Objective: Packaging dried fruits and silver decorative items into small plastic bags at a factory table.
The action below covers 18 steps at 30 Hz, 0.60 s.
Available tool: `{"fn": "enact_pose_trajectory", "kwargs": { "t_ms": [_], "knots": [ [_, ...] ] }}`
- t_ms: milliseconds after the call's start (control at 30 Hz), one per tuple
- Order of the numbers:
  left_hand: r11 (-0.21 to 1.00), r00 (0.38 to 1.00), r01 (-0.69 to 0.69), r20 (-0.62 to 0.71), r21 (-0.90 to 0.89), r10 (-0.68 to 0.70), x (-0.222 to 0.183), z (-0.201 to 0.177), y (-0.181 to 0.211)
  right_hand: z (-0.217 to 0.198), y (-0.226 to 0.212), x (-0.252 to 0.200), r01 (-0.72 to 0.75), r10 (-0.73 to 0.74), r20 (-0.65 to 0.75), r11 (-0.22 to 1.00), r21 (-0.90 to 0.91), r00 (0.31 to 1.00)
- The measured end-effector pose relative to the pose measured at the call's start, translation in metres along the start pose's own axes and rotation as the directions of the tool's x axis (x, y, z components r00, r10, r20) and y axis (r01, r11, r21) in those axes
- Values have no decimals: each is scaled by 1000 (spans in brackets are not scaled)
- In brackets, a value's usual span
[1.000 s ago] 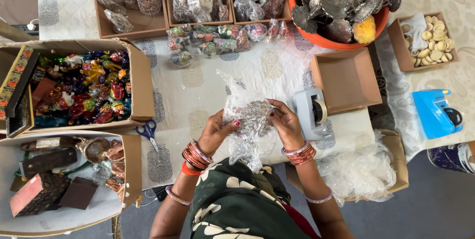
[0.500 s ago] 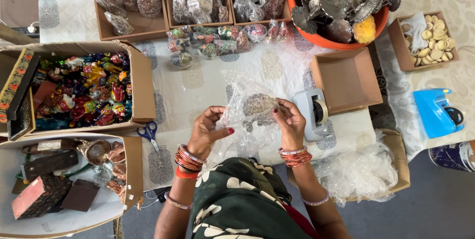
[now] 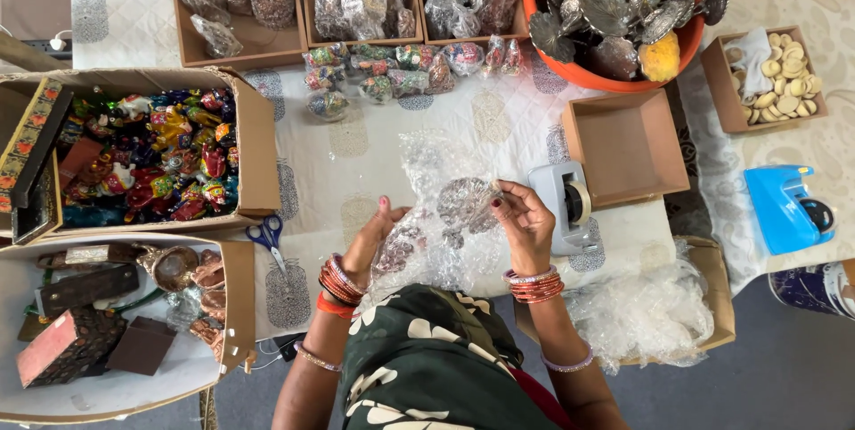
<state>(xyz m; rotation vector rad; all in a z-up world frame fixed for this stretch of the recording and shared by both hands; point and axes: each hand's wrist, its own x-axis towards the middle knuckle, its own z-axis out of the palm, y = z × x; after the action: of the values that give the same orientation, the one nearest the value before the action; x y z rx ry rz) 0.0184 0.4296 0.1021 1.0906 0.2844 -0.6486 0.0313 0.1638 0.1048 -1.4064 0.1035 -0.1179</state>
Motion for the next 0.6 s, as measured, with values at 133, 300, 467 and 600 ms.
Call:
{"fn": "enact_pose_trajectory", "kwargs": {
  "t_ms": [133,300,467,600],
  "knots": [
    [988,998,-44,43,-145,51,31,-28,-52,1,-2,-2,-6,7,17,999,-33,1000],
    [844,831,-529,-260,-91,492,18,-10,-41,-1,-2,-2,0,-2,-48,999,-41,999],
    [855,772,-508,-384,105,506,23,-13,-56,5,1,0,14,-18,-56,998,-62,998],
    [882,818,-335,-362,332,447,33,-20,-77,13,4,-1,-7,5,-23,997,-70,1000]
  ]
}}
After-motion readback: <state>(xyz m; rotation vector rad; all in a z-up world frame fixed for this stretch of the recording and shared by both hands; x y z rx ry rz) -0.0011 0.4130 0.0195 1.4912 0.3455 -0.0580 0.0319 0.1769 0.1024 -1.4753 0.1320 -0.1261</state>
